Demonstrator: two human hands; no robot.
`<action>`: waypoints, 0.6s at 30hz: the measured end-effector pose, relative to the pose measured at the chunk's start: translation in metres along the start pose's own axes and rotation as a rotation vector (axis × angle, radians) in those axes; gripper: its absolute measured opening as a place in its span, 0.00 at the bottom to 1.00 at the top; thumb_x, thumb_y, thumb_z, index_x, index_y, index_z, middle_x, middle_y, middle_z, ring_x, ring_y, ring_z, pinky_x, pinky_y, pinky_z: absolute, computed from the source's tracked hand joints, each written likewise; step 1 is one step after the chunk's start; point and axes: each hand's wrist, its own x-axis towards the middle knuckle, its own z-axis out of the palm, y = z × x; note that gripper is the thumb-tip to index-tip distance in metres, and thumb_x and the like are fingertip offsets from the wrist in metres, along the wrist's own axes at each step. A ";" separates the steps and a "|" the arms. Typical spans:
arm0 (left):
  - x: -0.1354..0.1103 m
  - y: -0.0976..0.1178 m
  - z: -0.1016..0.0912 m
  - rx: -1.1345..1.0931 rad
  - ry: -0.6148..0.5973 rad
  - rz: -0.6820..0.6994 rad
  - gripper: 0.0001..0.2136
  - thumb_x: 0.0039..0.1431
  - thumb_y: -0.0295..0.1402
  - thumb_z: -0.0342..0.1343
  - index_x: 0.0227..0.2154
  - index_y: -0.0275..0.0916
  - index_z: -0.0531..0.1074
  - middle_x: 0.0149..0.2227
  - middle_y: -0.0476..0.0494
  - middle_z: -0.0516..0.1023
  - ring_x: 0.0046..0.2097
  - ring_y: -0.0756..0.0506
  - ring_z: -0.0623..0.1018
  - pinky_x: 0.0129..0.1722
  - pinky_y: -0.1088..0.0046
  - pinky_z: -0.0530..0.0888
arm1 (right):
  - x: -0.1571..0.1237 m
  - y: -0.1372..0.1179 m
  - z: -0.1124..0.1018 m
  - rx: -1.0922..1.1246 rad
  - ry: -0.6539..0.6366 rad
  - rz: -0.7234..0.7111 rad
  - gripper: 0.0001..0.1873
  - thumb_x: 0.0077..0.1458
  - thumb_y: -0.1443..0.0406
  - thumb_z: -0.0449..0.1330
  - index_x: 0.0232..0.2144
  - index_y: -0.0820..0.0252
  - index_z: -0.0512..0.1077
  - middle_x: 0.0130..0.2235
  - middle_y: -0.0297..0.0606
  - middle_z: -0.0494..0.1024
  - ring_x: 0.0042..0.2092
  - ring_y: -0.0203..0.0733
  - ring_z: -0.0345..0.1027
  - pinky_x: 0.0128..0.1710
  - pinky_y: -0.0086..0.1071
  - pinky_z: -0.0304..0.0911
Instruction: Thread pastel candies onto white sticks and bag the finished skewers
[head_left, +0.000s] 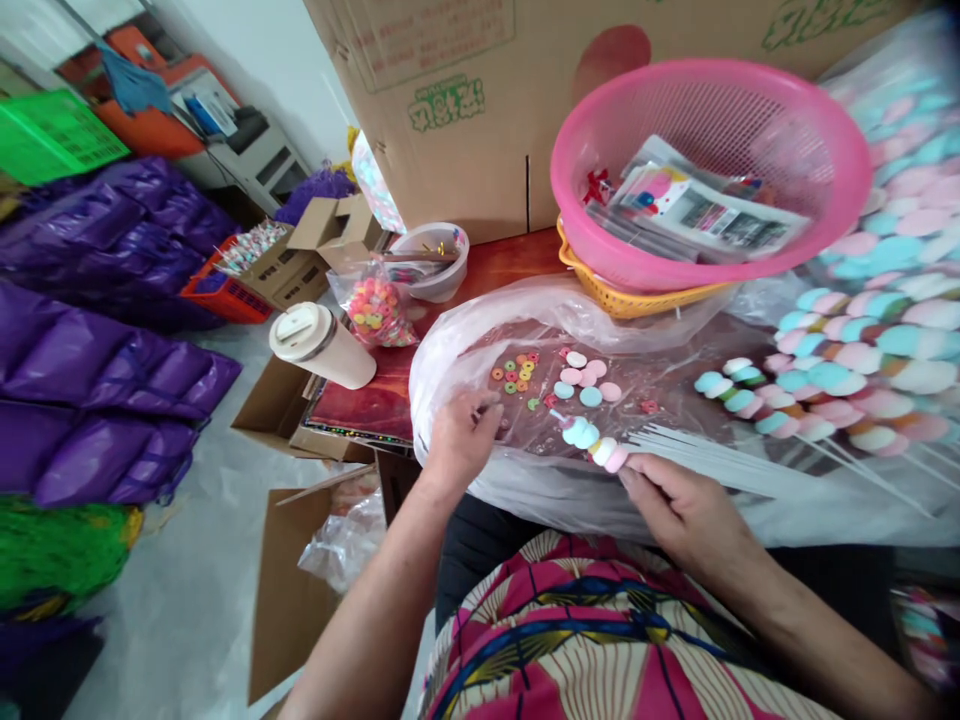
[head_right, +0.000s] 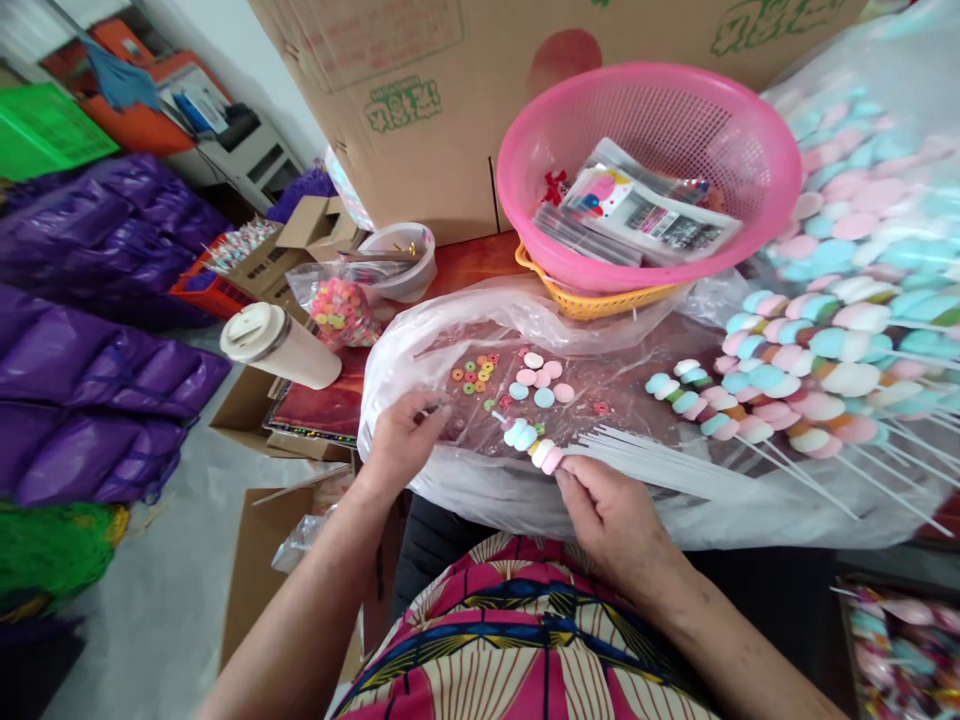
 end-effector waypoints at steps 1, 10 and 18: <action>0.006 -0.002 -0.003 0.149 -0.035 0.036 0.05 0.48 0.28 0.57 0.28 0.40 0.77 0.30 0.47 0.76 0.34 0.46 0.73 0.38 0.72 0.69 | 0.000 0.000 -0.001 0.015 -0.004 0.004 0.15 0.59 0.59 0.50 0.23 0.57 0.67 0.20 0.30 0.66 0.23 0.34 0.58 0.25 0.26 0.56; 0.004 -0.013 0.004 0.292 -0.028 0.050 0.08 0.48 0.25 0.52 0.27 0.39 0.76 0.27 0.48 0.76 0.31 0.47 0.74 0.36 0.73 0.69 | -0.002 0.000 0.005 -0.051 -0.051 0.012 0.16 0.60 0.59 0.48 0.26 0.58 0.70 0.21 0.30 0.68 0.23 0.34 0.60 0.25 0.27 0.55; 0.001 -0.001 0.003 0.422 -0.225 0.179 0.06 0.51 0.29 0.54 0.29 0.39 0.76 0.30 0.45 0.76 0.35 0.44 0.75 0.38 0.70 0.69 | -0.006 0.005 0.008 -0.055 -0.054 0.073 0.17 0.60 0.58 0.48 0.27 0.58 0.71 0.23 0.32 0.72 0.24 0.35 0.63 0.26 0.28 0.56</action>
